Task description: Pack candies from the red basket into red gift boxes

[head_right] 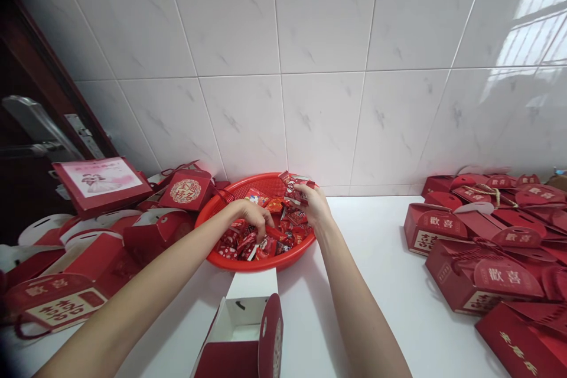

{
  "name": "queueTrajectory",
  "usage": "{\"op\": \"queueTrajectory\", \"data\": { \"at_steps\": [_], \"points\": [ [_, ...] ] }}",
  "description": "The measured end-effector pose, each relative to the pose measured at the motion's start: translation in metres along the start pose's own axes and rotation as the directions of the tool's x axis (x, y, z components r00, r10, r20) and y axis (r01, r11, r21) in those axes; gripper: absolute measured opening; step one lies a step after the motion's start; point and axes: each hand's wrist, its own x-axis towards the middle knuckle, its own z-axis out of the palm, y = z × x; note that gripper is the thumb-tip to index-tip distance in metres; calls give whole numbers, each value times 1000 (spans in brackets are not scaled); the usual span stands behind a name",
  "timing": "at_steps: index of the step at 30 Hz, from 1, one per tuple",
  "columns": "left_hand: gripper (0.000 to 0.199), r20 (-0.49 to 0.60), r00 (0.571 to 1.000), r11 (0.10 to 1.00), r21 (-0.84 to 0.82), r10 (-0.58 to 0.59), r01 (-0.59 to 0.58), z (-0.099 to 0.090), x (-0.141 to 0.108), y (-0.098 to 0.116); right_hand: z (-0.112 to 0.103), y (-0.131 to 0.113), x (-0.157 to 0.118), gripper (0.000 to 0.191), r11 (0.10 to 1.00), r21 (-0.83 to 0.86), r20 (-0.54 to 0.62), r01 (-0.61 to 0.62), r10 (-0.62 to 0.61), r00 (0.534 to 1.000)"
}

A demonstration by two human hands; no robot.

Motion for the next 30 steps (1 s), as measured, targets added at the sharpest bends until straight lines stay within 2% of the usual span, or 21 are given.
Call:
{"op": "queueTrajectory", "data": {
  "at_steps": [2,4,8,12,15,25,30],
  "points": [
    [12,61,998,1000,9,-30,30,-2,-5,1,0,-1,0,9,1000,-3,-5,1,-1,1000],
    [6,64,998,1000,-5,-27,27,-5,-10,2,1,-1,-1,9,1000,-3,-10,3,-3,1000],
    [7,-39,999,997,-73,34,-37,-11,-15,1,2,-1,-2,8,1000,-4,-8,-1,1,1000],
    [12,-178,979,980,-155,95,-123,-15,-15,-2,2,-1,-2,8,1000,-11,-3,-1,1,1000],
    [15,-222,969,969,-193,112,-157,-17,-15,-4,1,-1,-2,8,1000,-10,4,-9,9,1000],
    [14,-407,911,920,-324,74,-220,-20,-14,-7,-1,0,1,8,1000,-18,17,-6,6,1000],
    [13,-477,879,916,-343,22,-209,-19,-12,-9,-3,1,3,6,999,-26,10,-21,21,1000]
  ]
}}
